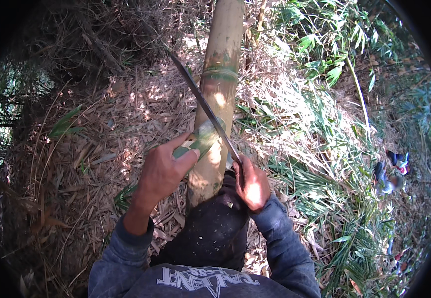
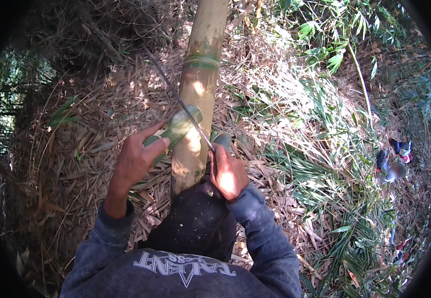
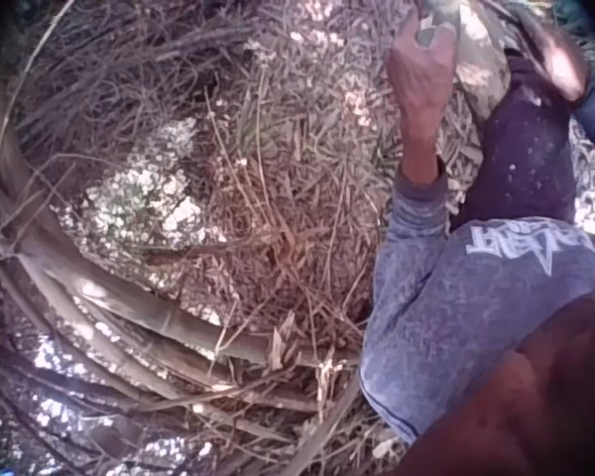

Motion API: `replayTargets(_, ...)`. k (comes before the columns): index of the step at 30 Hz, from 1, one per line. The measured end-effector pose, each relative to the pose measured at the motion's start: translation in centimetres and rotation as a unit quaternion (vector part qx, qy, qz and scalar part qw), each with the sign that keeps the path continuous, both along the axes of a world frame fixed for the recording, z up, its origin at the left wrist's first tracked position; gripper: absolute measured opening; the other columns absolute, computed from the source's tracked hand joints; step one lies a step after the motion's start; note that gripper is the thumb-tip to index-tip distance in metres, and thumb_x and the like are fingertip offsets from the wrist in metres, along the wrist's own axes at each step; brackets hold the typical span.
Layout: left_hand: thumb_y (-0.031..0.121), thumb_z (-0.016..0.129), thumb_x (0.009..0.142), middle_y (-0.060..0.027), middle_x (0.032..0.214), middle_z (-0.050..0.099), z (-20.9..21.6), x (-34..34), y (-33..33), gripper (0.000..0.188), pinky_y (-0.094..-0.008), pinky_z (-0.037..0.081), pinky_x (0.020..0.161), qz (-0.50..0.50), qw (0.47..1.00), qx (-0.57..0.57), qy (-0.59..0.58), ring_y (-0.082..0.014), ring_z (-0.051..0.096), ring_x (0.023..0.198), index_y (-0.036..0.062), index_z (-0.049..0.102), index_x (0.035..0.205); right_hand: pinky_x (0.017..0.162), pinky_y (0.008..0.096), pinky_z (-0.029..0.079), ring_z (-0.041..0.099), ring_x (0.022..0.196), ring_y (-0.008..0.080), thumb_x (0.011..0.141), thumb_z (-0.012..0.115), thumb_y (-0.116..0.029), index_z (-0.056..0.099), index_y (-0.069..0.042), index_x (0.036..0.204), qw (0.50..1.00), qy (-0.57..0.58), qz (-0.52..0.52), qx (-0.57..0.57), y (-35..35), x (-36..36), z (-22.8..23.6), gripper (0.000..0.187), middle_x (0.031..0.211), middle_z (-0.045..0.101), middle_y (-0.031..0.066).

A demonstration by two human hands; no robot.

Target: The person uses a large machete to cut and shape a section of bamboo. They repeatedly strike the bamboo to remove the outer layer and then make precise cuts to shape the piece.

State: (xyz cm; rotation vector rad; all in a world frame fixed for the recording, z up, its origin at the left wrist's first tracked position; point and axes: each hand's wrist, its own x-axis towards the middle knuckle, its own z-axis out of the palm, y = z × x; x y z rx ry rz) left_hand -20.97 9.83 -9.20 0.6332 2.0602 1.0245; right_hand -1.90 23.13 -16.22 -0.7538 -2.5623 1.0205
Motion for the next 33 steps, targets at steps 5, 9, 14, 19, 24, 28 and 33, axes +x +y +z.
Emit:
replayTargets(5,0.027,0.063,0.087,-0.011,0.096,0.066,-3.1,-0.8,-1.2,0.06,-0.0279,0.048,0.058,-0.019,0.996,0.082,-0.008,-0.0126,0.058,0.068,-0.0032,0.052,0.138,0.052,0.0367,0.046,0.06,0.054,0.0288,0.098,0.057,-0.012,0.061,0.0,0.107,0.997,0.067,-0.023,-0.041,0.0,-0.5,2.1,0.015,0.068,0.06,0.0163)
replayTargets(9,0.028,0.063,0.087,-0.0182,0.122,0.063,-6.0,-2.2,-1.2,0.061,-0.0315,0.049,0.081,-0.023,0.983,0.121,-0.135,-0.0208,0.062,0.096,0.0001,0.052,0.14,0.053,0.0343,0.043,0.054,0.053,0.0219,0.1,0.057,-0.018,0.06,0.0,0.102,0.975,0.065,-0.062,-0.202,1.5,-0.1,1.9,0.019,0.064,0.056,0.0125)
replayTargets(14,0.036,0.066,0.088,-0.0216,0.132,0.06,-9.9,-2.9,-0.1,0.061,-0.0355,0.039,0.107,-0.034,0.981,0.185,-0.048,-0.0266,0.054,0.126,0.0013,0.055,0.137,0.054,0.0374,0.042,0.052,0.054,0.0252,0.1,0.056,-0.021,0.059,0.001,0.096,0.969,0.017,-0.078,-0.233,2.5,0.5,0.1,0.023,0.062,0.053,0.0132)
replayTargets(19,0.037,0.069,0.088,-0.0216,0.131,0.06,-10.6,-3.1,0.2,0.059,-0.0361,0.039,0.108,-0.026,0.981,0.179,-0.067,-0.0271,0.055,0.125,0.0016,0.058,0.134,0.053,0.0378,0.042,0.053,0.053,0.026,0.1,0.055,-0.021,0.055,0.001,0.091,0.977,0.001,-0.041,-0.211,2.8,0.4,-1.0,0.024,0.061,0.053,0.013)
replayTargets(24,0.034,0.069,0.088,-0.0203,0.129,0.062,-11.1,-3.0,-0.2,0.057,-0.0345,0.041,0.105,-0.013,0.979,0.187,-0.076,-0.0253,0.057,0.121,0.0015,0.058,0.134,0.052,0.0375,0.042,0.055,0.054,0.0271,0.099,0.056,-0.018,0.055,0.002,0.093,0.973,0.029,-0.072,-0.215,2.0,-0.6,1.1,0.021,0.06,0.054,0.0133)
replayTargets(28,0.033,0.069,0.088,-0.0192,0.128,0.063,-10.5,-3.0,0.0,0.056,-0.0331,0.043,0.104,-0.017,0.979,0.182,-0.09,-0.0233,0.058,0.12,0.0014,0.058,0.134,0.054,0.0374,0.043,0.057,0.055,0.0246,0.098,0.056,-0.016,0.056,0.003,0.097,0.991,-0.004,-0.016,-0.135,2.9,-0.6,-0.6,0.019,0.064,0.057,0.013)
replayTargets(33,0.032,0.067,0.088,-0.0201,0.132,0.06,-9.7,-2.9,0.2,0.06,-0.0353,0.041,0.106,-0.042,0.983,0.161,-0.076,-0.0256,0.056,0.124,-0.0015,0.054,0.136,0.051,0.0356,0.041,0.053,0.053,0.0167,0.1,0.056,-0.018,0.054,0.004,0.101,0.94,-0.022,-0.006,-0.341,3.7,0.8,-1.6,0.022,0.06,0.051,0.0086)
